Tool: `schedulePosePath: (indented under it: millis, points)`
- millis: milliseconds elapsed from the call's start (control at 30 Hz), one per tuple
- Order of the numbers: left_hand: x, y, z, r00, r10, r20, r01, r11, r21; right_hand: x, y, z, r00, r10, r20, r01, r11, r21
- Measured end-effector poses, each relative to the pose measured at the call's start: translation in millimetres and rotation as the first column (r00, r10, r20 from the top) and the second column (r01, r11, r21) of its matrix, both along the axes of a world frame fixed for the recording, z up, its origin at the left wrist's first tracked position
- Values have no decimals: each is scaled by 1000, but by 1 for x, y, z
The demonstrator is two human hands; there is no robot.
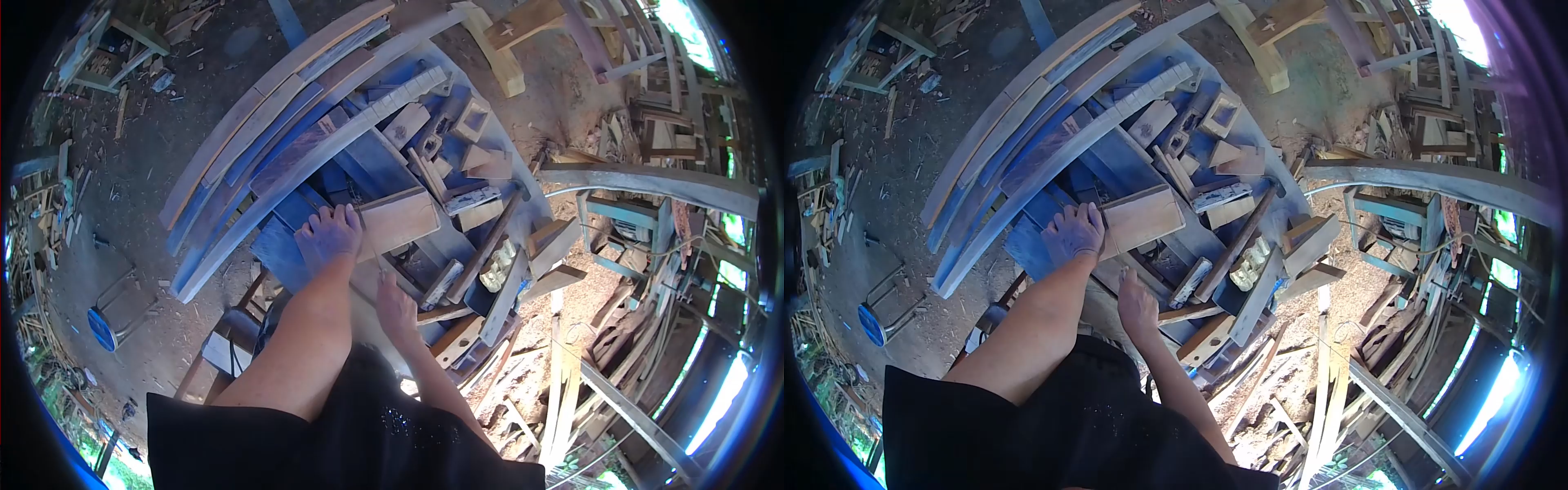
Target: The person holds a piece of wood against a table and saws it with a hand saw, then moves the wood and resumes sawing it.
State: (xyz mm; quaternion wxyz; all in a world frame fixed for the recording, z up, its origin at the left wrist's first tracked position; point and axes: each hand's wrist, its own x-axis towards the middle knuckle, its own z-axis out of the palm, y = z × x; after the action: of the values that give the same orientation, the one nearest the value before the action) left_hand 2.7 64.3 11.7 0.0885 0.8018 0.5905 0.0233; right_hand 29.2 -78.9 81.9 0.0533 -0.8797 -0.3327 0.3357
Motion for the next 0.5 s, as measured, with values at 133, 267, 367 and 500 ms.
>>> schedulePosePath:
  millis: [133, 267, 367, 500]
  points:
    - [0, -3, 0, 1000, -12, 1, 12, 1000, -11, 8, 19, -20, 999, 45, 29, -46, 998, 37]
    - [0, 2, 12, 999, -17, -43, 16, 1000, -9, 11, 22, -16, 999, 33, 19, -35, 990, 134]
    - [1, 2, 8, 999, -30, -44, 30, 1000, -9, -2, -3, 13, 1000, 6, 17, -5, 998, -65]
    - [0, 2, 20, 998, -24, -54, 21, 998, -57, 4, 11, -2, 999, 31, 32, -31, 999, 26]
